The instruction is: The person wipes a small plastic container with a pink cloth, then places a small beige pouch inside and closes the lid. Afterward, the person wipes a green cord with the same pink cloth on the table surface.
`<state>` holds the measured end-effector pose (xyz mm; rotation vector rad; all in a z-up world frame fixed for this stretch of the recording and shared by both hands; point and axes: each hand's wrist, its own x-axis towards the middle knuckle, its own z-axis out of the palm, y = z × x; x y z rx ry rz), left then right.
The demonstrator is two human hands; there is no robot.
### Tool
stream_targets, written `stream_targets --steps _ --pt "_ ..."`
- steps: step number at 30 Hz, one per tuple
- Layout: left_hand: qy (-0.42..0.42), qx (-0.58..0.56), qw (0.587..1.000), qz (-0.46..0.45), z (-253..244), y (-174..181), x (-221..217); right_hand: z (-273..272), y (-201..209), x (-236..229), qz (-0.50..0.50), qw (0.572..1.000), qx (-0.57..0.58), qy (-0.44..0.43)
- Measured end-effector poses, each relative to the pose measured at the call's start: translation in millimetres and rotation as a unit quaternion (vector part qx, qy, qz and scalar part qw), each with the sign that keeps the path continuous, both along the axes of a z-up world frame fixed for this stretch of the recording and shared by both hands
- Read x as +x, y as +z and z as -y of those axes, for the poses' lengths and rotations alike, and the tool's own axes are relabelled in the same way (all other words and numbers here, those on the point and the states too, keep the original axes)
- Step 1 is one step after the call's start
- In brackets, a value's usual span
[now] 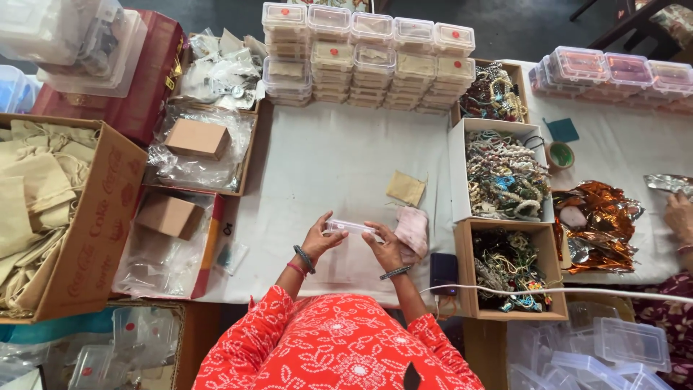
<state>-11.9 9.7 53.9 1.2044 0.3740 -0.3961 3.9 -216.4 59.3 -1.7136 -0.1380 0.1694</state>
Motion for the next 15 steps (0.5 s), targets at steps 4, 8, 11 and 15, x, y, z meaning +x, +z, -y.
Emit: stream_targets --steps 4,8,11,15 --pt "-0.047 0.035 0.996 0.07 -3.3 3.0 -4.5 23.7 -88.6 13.7 -0.062 0.997 0.026 -0.035" --pt "-0.14 0.04 0.985 0.09 -5.3 39.4 -9.3 20.3 -50.6 27.8 -0.207 0.963 0.105 -0.139" --pt "-0.234 0.251 0.922 0.178 -13.5 0.9 -7.1 15.9 -39.5 37.0 -0.213 0.959 0.13 -0.133" --pt "-0.243 0.477 0.803 0.262 -31.1 -22.5 -7.2 3.2 -45.2 57.8 -0.171 0.974 0.071 -0.133"
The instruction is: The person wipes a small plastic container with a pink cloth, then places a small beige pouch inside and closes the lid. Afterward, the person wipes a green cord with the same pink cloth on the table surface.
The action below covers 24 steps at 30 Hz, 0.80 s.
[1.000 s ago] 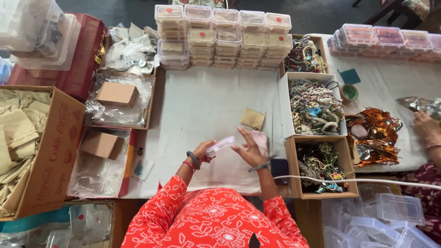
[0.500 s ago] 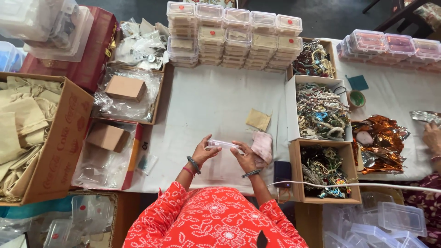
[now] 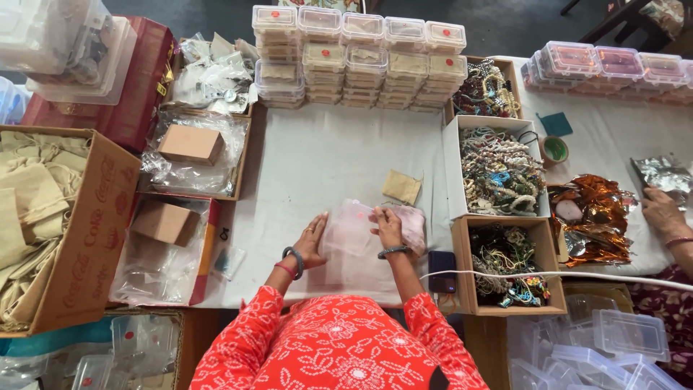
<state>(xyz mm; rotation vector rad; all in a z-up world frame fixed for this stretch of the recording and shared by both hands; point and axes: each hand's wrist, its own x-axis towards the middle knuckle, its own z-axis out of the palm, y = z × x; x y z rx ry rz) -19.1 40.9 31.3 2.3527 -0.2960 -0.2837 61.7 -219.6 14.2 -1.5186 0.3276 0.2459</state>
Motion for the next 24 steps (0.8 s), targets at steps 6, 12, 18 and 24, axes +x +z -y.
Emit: stream_targets --steps 6,12,18,24 --pt "0.045 0.0 0.999 0.002 4.8 -7.2 5.2 -27.3 -5.2 25.9 0.015 0.999 -0.03 0.006" --pt "0.138 0.056 0.989 -0.014 14.0 -44.9 -1.0 20.2 -68.1 56.8 0.163 0.956 -0.244 -0.01" --pt "0.164 0.034 0.986 -0.024 18.0 -18.0 -10.2 82.1 -42.4 79.0 0.099 0.856 -0.494 -0.116" --pt "0.168 0.035 0.985 0.015 16.4 -15.7 -15.1 94.4 -64.7 109.0 0.014 0.87 -0.479 -0.117"
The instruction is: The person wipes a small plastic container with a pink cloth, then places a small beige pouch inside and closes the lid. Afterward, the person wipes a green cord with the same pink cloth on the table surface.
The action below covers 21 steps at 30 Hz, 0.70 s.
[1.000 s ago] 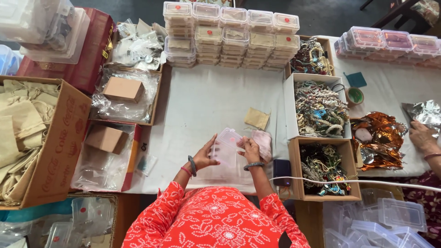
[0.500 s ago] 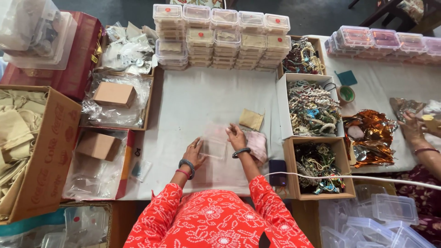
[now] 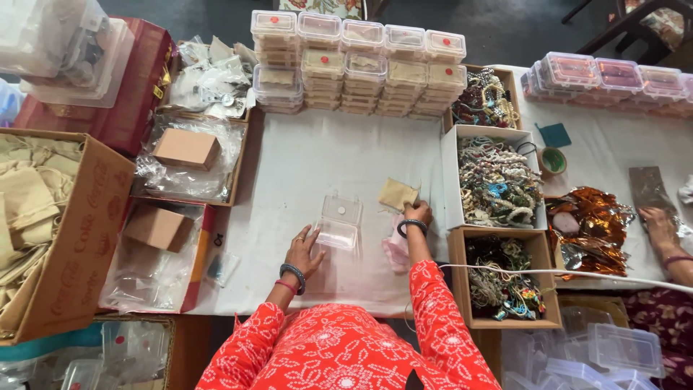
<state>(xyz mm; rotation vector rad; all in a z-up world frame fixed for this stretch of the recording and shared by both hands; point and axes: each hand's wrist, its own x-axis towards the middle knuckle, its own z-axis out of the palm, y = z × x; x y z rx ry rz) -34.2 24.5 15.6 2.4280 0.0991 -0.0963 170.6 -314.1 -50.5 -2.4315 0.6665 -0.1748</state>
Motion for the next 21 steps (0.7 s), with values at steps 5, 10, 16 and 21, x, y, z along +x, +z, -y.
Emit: stream_targets --steps 5,10,16,21 --pt "0.015 -0.013 1.0 -0.003 0.0 12.6 -0.7 -11.2 -1.6 10.1 0.14 0.988 -0.024 0.054" --pt "0.035 -0.125 0.982 0.136 6.0 41.8 15.2 -47.9 102.0 -26.9 0.117 0.968 0.104 0.196" --pt "-0.016 -0.46 0.887 -0.024 19.6 78.5 44.8 -60.8 159.7 -76.3 0.009 0.799 0.459 0.387" --pt "-0.039 -0.535 0.825 -0.179 28.0 68.9 41.9 -94.2 170.8 -104.3 -0.004 0.757 0.533 0.378"
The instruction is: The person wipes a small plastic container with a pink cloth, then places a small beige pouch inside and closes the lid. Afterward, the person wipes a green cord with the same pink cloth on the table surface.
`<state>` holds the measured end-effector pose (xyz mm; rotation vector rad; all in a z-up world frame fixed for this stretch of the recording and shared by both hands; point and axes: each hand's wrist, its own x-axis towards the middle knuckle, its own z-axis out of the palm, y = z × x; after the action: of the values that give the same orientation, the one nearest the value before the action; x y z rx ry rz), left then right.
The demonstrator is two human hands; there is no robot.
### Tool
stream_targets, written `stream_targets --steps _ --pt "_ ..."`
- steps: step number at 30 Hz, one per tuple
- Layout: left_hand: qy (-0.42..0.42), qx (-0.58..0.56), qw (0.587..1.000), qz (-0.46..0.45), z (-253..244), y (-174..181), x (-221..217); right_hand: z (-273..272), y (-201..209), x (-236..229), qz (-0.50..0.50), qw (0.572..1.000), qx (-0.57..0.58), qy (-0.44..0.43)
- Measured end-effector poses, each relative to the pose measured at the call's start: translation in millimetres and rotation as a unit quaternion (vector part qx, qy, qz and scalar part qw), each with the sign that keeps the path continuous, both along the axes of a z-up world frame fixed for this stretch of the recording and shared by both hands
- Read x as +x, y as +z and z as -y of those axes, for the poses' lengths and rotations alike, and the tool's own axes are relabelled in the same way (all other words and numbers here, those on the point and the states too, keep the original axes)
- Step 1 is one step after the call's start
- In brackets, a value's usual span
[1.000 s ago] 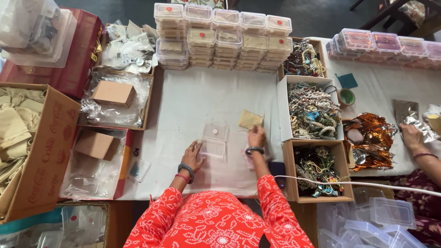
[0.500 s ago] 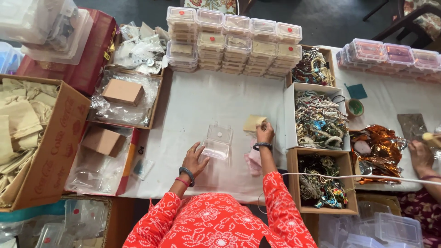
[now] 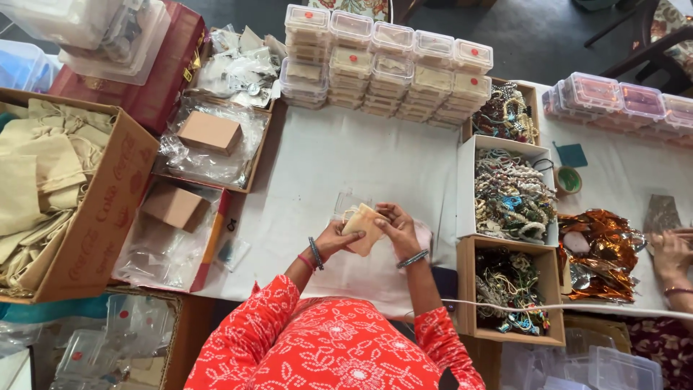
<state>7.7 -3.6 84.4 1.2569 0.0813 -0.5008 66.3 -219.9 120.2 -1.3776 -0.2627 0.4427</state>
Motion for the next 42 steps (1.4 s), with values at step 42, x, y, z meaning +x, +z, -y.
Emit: stream_targets --steps 42 --pt "0.216 0.292 0.926 0.102 -15.9 -23.7 13.1 -27.3 -89.0 3.7 -0.06 0.982 -0.034 -0.178"
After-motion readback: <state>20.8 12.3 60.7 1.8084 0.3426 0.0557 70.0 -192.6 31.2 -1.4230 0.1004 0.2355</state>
